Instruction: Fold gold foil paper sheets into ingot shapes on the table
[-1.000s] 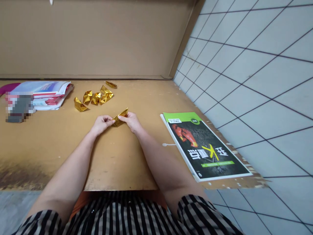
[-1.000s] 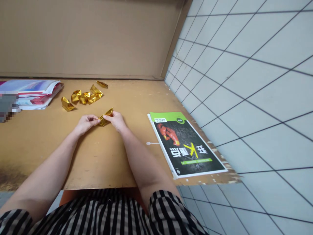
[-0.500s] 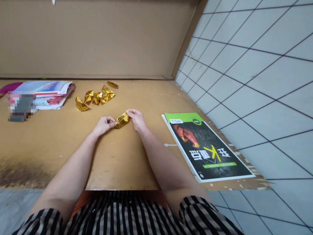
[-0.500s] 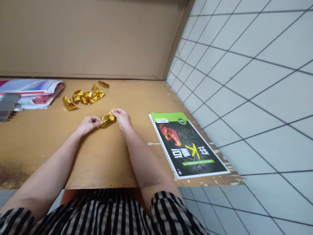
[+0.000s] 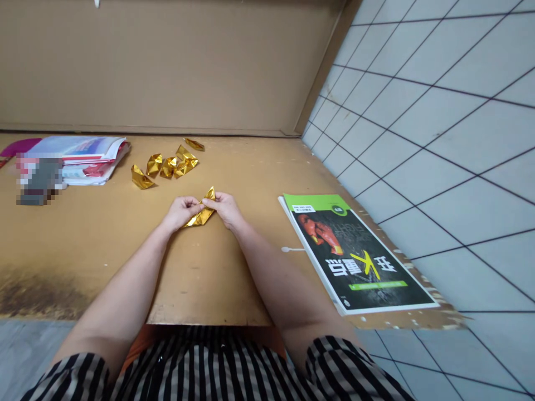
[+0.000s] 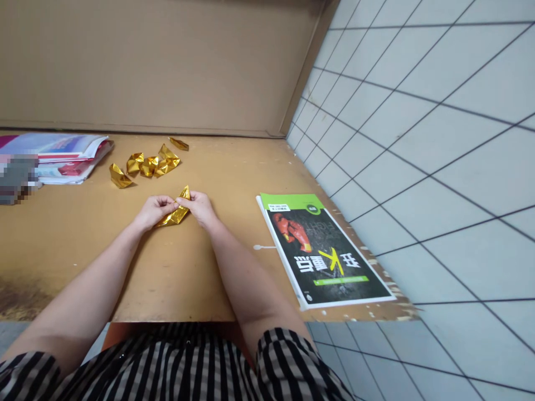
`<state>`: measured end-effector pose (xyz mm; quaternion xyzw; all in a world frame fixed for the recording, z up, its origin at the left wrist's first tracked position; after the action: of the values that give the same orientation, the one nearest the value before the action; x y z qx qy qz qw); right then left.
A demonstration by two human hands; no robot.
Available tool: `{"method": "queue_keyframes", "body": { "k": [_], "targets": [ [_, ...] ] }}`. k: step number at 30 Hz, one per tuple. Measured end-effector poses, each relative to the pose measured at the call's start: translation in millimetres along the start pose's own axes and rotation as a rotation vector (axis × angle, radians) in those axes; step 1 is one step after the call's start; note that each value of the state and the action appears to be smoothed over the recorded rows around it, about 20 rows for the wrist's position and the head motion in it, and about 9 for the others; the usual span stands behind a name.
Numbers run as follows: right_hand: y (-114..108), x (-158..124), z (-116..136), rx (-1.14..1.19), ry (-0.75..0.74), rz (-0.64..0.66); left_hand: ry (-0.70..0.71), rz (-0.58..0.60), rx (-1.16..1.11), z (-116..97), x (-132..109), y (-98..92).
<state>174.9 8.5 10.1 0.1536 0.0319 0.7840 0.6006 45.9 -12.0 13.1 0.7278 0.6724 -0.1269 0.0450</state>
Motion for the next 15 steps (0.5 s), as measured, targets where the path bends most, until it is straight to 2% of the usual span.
{"method": "queue_keyframes", "body": {
  "k": [9, 15],
  "targets": [
    [-22, 10, -1, -0.022, -0.018, -0.154, -0.083, 0.045, -0.028, 2, 0, 3.2],
    [-29, 11, 4, 0.001, -0.037, -0.211, -0.067, 0.047, 0.001, 1, 1, 4.1]
  ]
}}
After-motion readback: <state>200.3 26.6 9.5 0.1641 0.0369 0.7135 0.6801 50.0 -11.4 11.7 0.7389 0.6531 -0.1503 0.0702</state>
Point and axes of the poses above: each hand's wrist, its own x-axis towards the middle knuckle, its own y-axis out of the palm, z = x × y, the point moved 4 cm from there along x, towards the middle knuckle, and after that the axes turned 12 degrees about -y, right-handed, at the moved point
